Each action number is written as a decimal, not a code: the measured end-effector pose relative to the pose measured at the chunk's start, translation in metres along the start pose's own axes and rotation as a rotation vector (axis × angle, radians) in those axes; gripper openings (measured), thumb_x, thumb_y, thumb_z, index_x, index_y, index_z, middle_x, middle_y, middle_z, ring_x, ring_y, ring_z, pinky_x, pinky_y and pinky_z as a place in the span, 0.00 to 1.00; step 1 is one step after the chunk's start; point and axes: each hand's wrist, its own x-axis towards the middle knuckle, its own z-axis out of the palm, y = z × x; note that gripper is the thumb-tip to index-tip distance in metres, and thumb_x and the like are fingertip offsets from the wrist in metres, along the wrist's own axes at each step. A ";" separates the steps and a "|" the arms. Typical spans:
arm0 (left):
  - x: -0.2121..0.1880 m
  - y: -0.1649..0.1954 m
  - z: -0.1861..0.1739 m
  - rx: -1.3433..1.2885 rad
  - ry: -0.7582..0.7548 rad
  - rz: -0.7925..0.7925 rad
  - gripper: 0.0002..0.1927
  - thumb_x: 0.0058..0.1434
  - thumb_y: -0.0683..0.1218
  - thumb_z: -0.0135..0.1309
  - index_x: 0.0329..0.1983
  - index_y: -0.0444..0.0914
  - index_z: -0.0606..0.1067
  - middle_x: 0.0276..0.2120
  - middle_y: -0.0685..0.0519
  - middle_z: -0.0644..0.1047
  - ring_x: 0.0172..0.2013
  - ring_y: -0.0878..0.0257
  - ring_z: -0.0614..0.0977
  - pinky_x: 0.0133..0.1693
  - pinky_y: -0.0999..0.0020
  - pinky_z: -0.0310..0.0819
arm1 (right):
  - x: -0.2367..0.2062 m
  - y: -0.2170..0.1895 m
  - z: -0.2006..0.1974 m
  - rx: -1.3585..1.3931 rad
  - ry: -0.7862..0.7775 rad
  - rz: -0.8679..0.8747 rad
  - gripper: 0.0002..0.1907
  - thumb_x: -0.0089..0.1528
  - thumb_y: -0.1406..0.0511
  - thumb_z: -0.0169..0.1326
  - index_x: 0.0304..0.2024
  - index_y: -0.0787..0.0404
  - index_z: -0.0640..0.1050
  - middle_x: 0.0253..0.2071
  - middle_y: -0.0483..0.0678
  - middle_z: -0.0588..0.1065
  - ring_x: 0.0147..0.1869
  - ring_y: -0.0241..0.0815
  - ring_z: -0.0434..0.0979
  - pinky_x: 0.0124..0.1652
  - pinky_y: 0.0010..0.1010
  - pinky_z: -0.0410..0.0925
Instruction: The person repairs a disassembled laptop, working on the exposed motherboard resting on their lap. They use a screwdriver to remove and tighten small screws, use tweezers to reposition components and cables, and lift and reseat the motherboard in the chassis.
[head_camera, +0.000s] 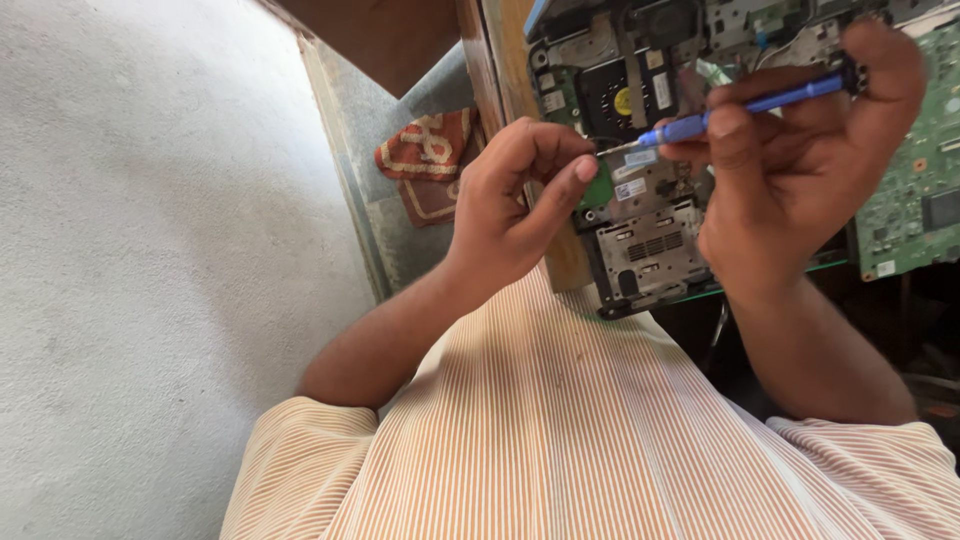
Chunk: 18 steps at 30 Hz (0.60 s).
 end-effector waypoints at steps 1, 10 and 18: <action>-0.001 -0.003 -0.001 -0.008 0.001 -0.012 0.07 0.72 0.44 0.60 0.47 0.35 0.77 0.36 0.56 0.75 0.33 0.71 0.75 0.38 0.76 0.71 | -0.003 0.001 0.003 0.020 0.021 0.019 0.30 0.81 0.72 0.53 0.76 0.46 0.53 0.46 0.57 0.75 0.39 0.48 0.83 0.44 0.36 0.77; -0.004 -0.033 0.000 -0.403 0.031 -0.202 0.07 0.72 0.42 0.58 0.49 0.34 0.76 0.39 0.59 0.78 0.38 0.76 0.79 0.40 0.80 0.75 | -0.005 0.009 0.006 -0.021 0.098 0.013 0.29 0.81 0.71 0.55 0.76 0.50 0.54 0.46 0.56 0.76 0.39 0.49 0.84 0.42 0.35 0.77; -0.009 -0.055 -0.022 -0.429 0.163 -0.199 0.06 0.74 0.42 0.59 0.48 0.33 0.76 0.34 0.58 0.78 0.30 0.75 0.78 0.34 0.79 0.73 | -0.005 0.005 -0.011 0.006 0.251 0.042 0.10 0.81 0.68 0.57 0.54 0.71 0.73 0.46 0.55 0.75 0.39 0.47 0.84 0.41 0.37 0.79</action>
